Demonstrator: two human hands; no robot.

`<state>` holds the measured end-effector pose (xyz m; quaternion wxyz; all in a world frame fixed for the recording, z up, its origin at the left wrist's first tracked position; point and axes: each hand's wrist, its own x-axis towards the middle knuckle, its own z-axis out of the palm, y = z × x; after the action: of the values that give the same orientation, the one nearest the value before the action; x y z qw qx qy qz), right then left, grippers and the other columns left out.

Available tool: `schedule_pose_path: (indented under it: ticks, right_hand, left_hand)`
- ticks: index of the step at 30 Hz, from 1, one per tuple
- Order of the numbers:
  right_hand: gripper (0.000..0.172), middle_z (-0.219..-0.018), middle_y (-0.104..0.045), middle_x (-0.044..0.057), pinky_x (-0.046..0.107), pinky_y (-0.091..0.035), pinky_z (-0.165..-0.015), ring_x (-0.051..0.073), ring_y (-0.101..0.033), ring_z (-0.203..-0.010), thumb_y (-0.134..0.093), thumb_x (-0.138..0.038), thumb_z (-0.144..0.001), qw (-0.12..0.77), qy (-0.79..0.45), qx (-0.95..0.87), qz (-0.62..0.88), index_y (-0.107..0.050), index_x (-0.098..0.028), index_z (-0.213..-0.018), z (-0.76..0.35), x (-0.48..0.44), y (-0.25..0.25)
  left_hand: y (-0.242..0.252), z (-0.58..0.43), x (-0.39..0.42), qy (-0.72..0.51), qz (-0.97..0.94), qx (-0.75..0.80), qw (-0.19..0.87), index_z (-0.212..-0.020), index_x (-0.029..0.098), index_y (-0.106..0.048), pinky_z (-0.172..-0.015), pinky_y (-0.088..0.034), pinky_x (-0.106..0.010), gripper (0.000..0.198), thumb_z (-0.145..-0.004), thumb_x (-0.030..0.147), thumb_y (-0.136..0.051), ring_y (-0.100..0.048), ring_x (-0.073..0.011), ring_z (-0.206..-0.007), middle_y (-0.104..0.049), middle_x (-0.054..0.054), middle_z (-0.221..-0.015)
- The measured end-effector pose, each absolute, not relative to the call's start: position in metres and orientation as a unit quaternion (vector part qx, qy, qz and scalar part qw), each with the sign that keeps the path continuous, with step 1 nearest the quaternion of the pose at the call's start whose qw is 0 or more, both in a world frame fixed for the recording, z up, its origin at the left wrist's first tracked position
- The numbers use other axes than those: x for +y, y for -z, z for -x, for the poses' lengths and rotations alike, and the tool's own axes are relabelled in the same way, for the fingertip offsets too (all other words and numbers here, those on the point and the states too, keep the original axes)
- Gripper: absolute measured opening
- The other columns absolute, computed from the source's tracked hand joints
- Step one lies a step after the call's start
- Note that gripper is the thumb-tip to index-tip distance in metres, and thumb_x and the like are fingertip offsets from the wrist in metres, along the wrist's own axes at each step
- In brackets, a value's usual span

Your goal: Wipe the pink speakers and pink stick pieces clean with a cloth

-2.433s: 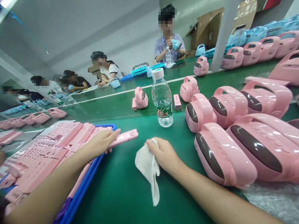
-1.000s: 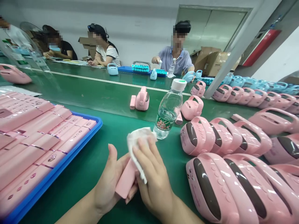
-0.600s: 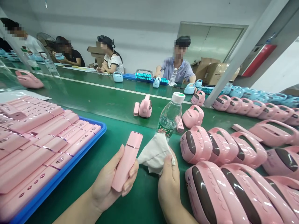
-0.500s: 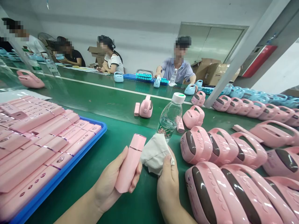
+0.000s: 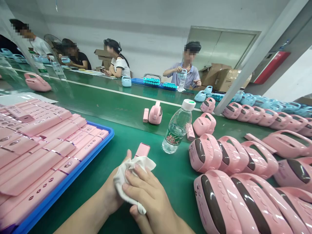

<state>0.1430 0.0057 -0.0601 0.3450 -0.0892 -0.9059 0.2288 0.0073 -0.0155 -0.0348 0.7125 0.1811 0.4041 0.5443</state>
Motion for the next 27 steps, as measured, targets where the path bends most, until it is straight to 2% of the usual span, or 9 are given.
schedule_pose_path:
  ticks: [2,5,8,11,15,19,23,25,27]
  right_hand:
    - [0.038,-0.134,-0.048,0.007,0.046,-0.029,-0.106,0.026,-0.034,-0.129,-0.042,-0.030,-0.091,0.375,-0.259,-0.883,0.111,-0.049,-0.021,-0.127,-0.142,0.006,0.062]
    - [0.036,-0.131,-0.053,0.009,0.045,-0.034,-0.103,0.027,-0.043,-0.124,-0.041,-0.037,-0.091,0.474,-0.380,-0.747,0.270,-0.057,-0.022,-0.119,-0.142,0.012,0.072]
    - [0.043,-0.125,-0.058,0.010,0.040,-0.046,-0.094,0.025,-0.054,-0.114,-0.033,-0.041,-0.094,0.533,-0.426,-0.630,0.371,-0.050,-0.019,-0.126,-0.142,0.021,0.083]
    - [0.048,-0.124,-0.058,0.011,0.040,-0.047,-0.092,0.025,-0.056,-0.112,-0.031,-0.044,-0.094,0.551,-0.423,-0.601,0.394,-0.042,-0.018,-0.132,-0.143,0.026,0.086]
    - [0.043,-0.134,-0.049,0.008,0.042,-0.035,-0.103,0.025,-0.044,-0.123,-0.035,-0.041,-0.093,0.526,-0.429,-0.634,0.371,-0.045,-0.022,-0.131,-0.145,0.021,0.079]
    - [0.040,-0.143,-0.036,0.003,0.045,-0.022,-0.109,0.025,-0.025,-0.133,-0.039,-0.033,-0.092,0.409,-0.332,-0.809,0.262,-0.044,-0.025,-0.132,-0.142,0.010,0.072]
    - [0.046,-0.138,-0.043,0.001,0.040,-0.016,-0.111,0.021,-0.026,-0.133,-0.044,-0.036,-0.091,0.340,-0.182,-0.921,0.045,-0.038,-0.025,-0.135,-0.136,0.001,0.075]
    - [0.050,-0.139,-0.040,0.001,0.039,-0.012,-0.111,0.021,-0.025,-0.133,-0.046,-0.037,-0.090,0.336,-0.144,-0.931,0.008,-0.034,-0.023,-0.137,-0.135,0.000,0.077]
    - [0.053,-0.146,-0.028,0.003,0.040,-0.014,-0.111,0.023,-0.018,-0.135,-0.044,-0.034,-0.091,0.335,-0.164,-0.926,0.050,-0.030,-0.021,-0.139,-0.136,0.002,0.078]
  left_hand:
    - [0.032,-0.005,-0.016,-0.543,-0.119,0.386,0.736,-0.075,0.013,-0.059,-0.053,-0.044,-0.020,0.058,-0.075,0.068,-0.040,-0.055,-0.0109,-0.055,-0.057,-0.003,-0.061]
    - [0.030,-0.005,-0.016,-0.537,-0.134,0.423,0.717,-0.074,0.016,-0.056,-0.035,-0.031,-0.016,0.050,-0.074,0.065,-0.045,-0.042,-0.0066,-0.037,-0.049,0.003,-0.049]
    - [0.030,-0.007,-0.016,-0.521,-0.153,0.435,0.718,-0.067,0.014,-0.055,-0.037,-0.035,-0.017,0.045,-0.078,0.057,-0.048,-0.046,-0.0077,-0.041,-0.052,0.000,-0.054]
    - [0.031,-0.009,-0.016,-0.522,-0.166,0.459,0.699,-0.079,0.011,-0.061,-0.042,-0.039,-0.017,0.050,-0.079,0.058,-0.044,-0.051,-0.0086,-0.048,-0.055,-0.002,-0.061]
    - [0.036,-0.013,-0.016,-0.505,-0.161,0.493,0.690,-0.088,0.012,-0.062,-0.041,-0.038,-0.018,0.054,-0.077,0.062,-0.044,-0.049,-0.0082,-0.046,-0.054,-0.001,-0.060]
    - [0.034,-0.006,-0.012,-0.507,-0.093,0.442,0.734,-0.084,0.014,-0.060,-0.036,-0.033,-0.017,0.063,-0.075,0.071,-0.035,-0.045,-0.0084,-0.039,-0.052,0.000,-0.054]
    - [0.027,0.010,-0.007,-0.481,-0.056,0.388,0.784,-0.067,0.012,-0.057,-0.039,-0.034,-0.017,0.073,-0.073,0.076,-0.022,-0.044,-0.0083,-0.039,-0.050,-0.002,-0.049]
    - [0.026,0.014,-0.007,-0.446,-0.058,0.376,0.810,-0.055,0.013,-0.050,-0.038,-0.033,-0.017,0.069,-0.071,0.076,-0.028,-0.038,-0.0060,-0.036,-0.043,0.000,-0.044]
    - [0.026,0.011,-0.008,-0.464,-0.073,0.363,0.805,-0.057,0.014,-0.048,-0.041,-0.034,-0.016,0.060,-0.073,0.071,-0.039,-0.039,-0.0052,-0.039,-0.041,0.003,-0.047]
